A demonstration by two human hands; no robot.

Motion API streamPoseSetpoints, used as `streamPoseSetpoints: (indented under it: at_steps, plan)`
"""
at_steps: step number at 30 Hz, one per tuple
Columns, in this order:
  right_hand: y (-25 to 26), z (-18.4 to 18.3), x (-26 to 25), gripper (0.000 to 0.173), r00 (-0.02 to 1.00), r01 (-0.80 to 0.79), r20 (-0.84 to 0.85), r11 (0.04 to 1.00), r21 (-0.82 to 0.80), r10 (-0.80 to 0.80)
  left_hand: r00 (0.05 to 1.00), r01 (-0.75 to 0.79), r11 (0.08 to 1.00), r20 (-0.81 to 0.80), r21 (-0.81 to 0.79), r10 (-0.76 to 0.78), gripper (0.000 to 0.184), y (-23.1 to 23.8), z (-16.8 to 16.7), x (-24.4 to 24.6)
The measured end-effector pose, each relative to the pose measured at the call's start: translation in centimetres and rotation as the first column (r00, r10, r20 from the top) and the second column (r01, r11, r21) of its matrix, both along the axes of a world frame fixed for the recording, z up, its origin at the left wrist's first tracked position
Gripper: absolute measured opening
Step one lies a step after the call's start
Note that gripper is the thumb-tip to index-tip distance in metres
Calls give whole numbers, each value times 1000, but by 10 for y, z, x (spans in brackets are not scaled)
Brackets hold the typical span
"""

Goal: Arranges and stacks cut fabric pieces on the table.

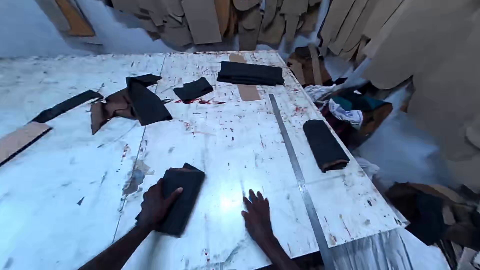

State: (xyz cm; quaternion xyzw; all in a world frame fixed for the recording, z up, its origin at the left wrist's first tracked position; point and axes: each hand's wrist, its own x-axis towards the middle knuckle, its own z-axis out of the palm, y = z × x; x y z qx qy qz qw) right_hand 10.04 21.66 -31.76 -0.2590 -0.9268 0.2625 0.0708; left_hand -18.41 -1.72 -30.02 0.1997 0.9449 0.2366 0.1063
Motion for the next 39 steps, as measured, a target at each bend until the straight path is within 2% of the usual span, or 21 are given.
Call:
streamPoseSetpoints:
  at_steps: [2, 4, 9, 11, 13, 15, 17, 22, 26, 29, 31, 34, 35, 37, 39]
  plan:
    - [15, -12, 3, 38, 999, -33, 14, 997, 73, 32, 1000, 14, 1000, -13, -18, -14, 92, 11, 2, 22]
    - [21, -18, 7, 31, 996, -47, -69, 989, 139, 57, 999, 24, 1000, -42, -18, -25, 90, 25, 1, 50]
    - [34, -9, 10, 25, 989, -131, -57, 988, 81, 136, 995, 81, 997, -55, 9, -81, 91, 64, -6, 101]
    - [32, -7, 13, 27, 991, -92, -94, 995, 30, 95, 995, 100, 994, 28, 37, -101, 90, 76, 1, 105]
    - [25, -4, 13, 37, 984, -31, -178, 999, -31, 25, 986, 103, 992, 124, 75, -112, 89, 84, 9, 101]
    - [15, 1, 9, 42, 977, 0, -211, 994, -112, -24, 979, 107, 989, 161, 98, -122, 86, 85, 9, 96]
    - [6, 6, 1, 38, 984, -15, -179, 990, -143, -11, 983, 127, 987, 122, 101, -139, 82, 84, 2, 94]
    - [8, -4, -2, 29, 978, 44, -204, 999, -29, -49, 987, 159, 982, -25, 98, -157, 73, 84, -17, 95]
    - [18, 0, 15, 32, 999, 17, -41, 1000, 24, -16, 989, 144, 982, -46, 120, -139, 70, 82, -23, 98]
    - [28, 9, 21, 34, 998, 39, 40, 999, -9, -38, 993, 103, 980, 43, 169, -112, 71, 80, -12, 96]
    - [33, 12, 20, 33, 997, 42, 69, 998, -51, -38, 994, 109, 976, -26, 189, -105, 66, 74, -4, 102]
    - [40, 24, 13, 34, 981, 42, 195, 992, -122, -17, 917, 327, 937, -282, 123, -283, 52, 64, 2, 112]
    - [41, 26, 10, 34, 975, 47, 222, 990, -130, -17, 883, 391, 916, -319, 93, -345, 50, 61, 0, 115]
    - [41, 27, 6, 34, 971, 59, 238, 991, -121, -29, 857, 449, 893, -304, 43, -416, 52, 56, -11, 118]
    - [43, 28, 3, 33, 983, 51, 182, 990, -129, -27, 863, 451, 893, -251, -9, -438, 56, 53, -28, 116]
